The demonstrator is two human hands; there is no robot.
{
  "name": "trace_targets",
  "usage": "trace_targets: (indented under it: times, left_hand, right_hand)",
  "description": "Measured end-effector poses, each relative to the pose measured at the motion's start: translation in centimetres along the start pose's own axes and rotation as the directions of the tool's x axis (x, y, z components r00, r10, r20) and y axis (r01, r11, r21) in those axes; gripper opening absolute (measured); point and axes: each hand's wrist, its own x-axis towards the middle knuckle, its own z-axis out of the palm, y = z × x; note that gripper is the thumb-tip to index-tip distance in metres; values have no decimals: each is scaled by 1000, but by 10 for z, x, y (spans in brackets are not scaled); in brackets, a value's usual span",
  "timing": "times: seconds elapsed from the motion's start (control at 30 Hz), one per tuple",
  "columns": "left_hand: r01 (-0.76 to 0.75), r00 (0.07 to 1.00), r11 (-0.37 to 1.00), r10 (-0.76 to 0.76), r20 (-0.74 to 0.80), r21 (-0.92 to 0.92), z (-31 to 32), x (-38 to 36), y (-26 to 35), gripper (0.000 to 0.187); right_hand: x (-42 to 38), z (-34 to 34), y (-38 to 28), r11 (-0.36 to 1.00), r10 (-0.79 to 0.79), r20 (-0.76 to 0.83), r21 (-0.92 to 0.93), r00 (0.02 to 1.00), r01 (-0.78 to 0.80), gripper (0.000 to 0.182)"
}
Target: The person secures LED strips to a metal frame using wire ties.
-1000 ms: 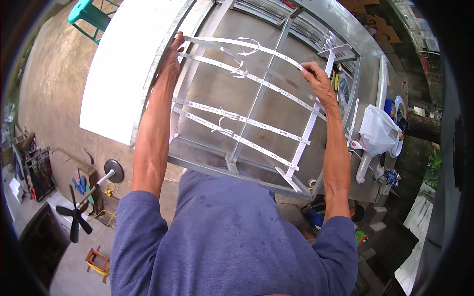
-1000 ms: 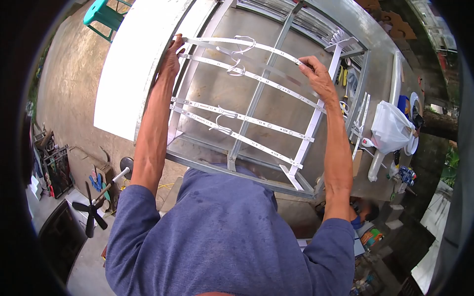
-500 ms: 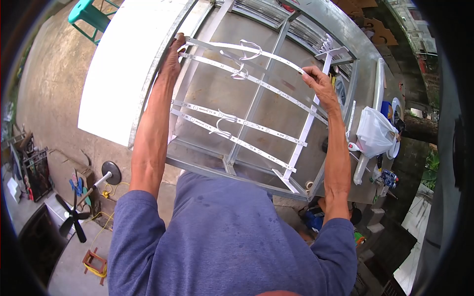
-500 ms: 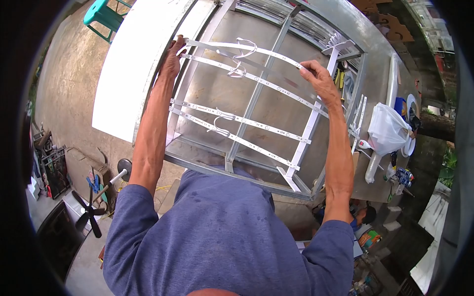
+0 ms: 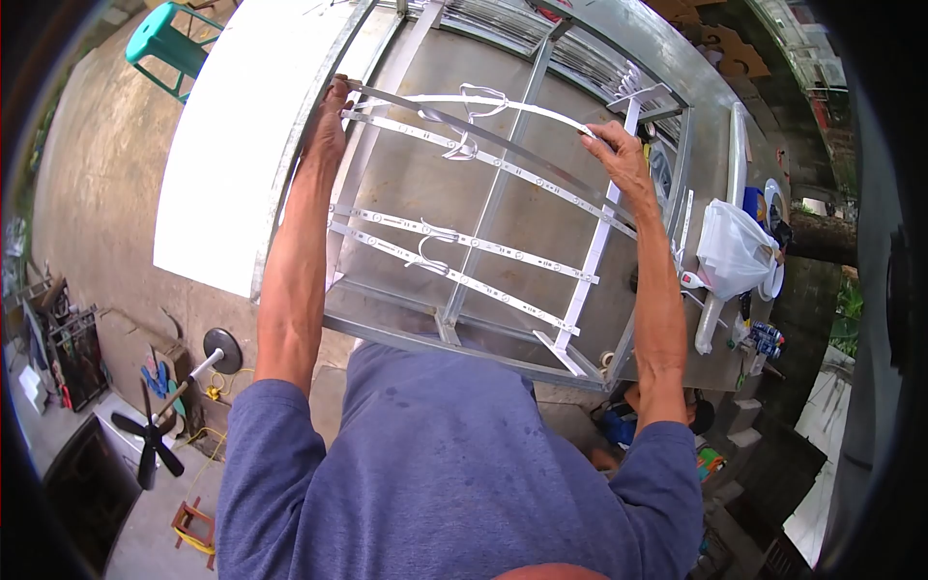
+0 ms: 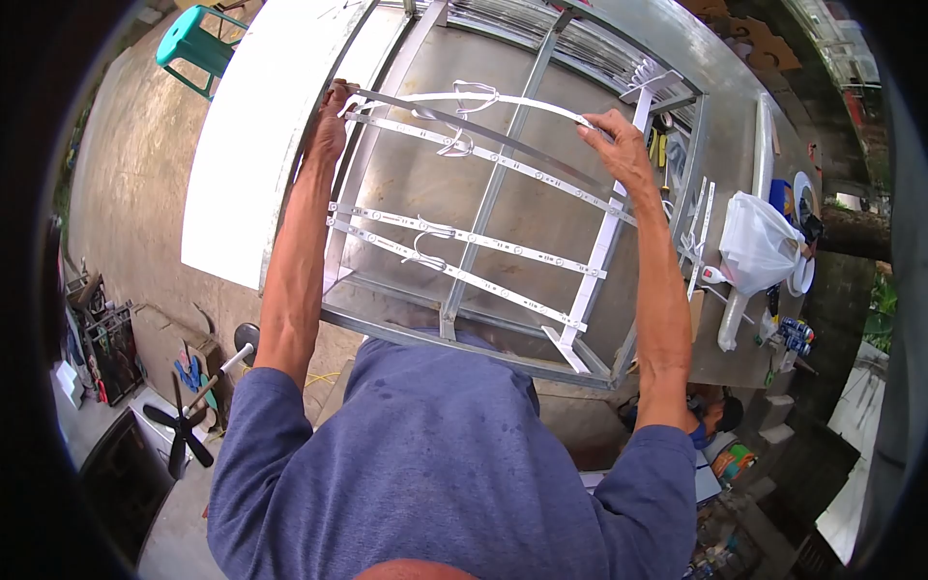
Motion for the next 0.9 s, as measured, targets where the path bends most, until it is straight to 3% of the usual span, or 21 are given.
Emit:
trace_targets:
  times: [0.13, 0.33, 0.77, 0.9]
  left_hand:
    - [-19, 977, 983, 57, 204, -183, -4, -1, 3, 24]
    - [17, 976, 954, 49, 212, -298, 7, -10, 12, 22]
    - [103, 983, 987, -83, 161, -125, 16, -14, 26, 31]
    - [75, 993, 997, -78, 92, 34, 27, -22, 38, 36]
  right_hand:
    - [5, -9, 1, 997, -48, -21, -69, 999, 46, 26]
    - [6, -21, -3, 994, -65, -77, -92, 995, 57, 25]
    - [-1, -21, -7, 989, -29, -97, -146, 995, 15, 26]
    - [-4, -9, 1, 940, -145, -168, -332, 975, 82, 24]
